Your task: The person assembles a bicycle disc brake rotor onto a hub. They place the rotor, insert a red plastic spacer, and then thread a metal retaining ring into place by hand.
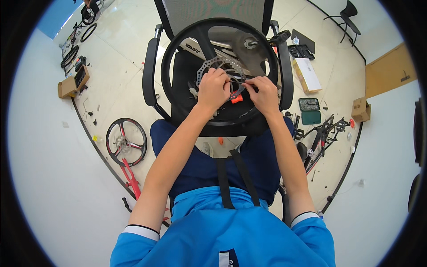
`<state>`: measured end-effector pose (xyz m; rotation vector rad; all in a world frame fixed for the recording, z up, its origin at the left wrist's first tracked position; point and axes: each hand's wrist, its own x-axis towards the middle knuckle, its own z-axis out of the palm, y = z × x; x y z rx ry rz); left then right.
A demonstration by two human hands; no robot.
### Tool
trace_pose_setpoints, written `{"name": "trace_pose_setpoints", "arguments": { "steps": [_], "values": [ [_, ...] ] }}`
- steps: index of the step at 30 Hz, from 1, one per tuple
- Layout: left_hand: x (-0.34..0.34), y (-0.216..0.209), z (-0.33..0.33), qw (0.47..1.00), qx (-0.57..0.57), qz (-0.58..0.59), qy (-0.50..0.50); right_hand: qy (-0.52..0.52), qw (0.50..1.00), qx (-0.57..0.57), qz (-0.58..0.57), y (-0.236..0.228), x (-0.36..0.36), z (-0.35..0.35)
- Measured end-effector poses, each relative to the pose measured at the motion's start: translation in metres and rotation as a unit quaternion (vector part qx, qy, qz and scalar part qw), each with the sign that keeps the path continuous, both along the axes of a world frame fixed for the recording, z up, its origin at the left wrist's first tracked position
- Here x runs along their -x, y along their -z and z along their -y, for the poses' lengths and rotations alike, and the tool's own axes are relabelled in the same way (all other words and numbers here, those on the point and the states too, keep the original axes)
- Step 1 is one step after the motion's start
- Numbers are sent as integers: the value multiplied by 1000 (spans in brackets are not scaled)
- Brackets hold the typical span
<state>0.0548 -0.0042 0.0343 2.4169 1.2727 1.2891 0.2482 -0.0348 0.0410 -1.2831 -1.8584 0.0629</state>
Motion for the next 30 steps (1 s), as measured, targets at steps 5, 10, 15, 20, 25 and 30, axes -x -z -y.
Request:
{"name": "trace_pose_setpoints", "arguments": {
  "steps": [5, 10, 15, 20, 25, 30],
  "values": [
    [9, -17, 18, 999, -15, 49, -10, -71, 994, 67, -43, -6, -10, -7],
    [30, 20, 82, 989, -6, 137, -49, -73, 961, 153, -217, 13, -8, -7],
    [31, 105, 113, 972, 212, 91, -33, -99, 937, 263, -210, 9, -17, -10],
    [2, 134, 71, 974, 225, 14, -22, -172, 906, 291, -254, 7, -27, -17],
    [-10, 169, 34, 950, 296, -87, -51, -213, 861, 364, -284, -34, -25, -12],
    [-6, 194, 16, 942, 313, -114, -44, -163, 851, 351, -355, -20, -37, 6]
  ]
}}
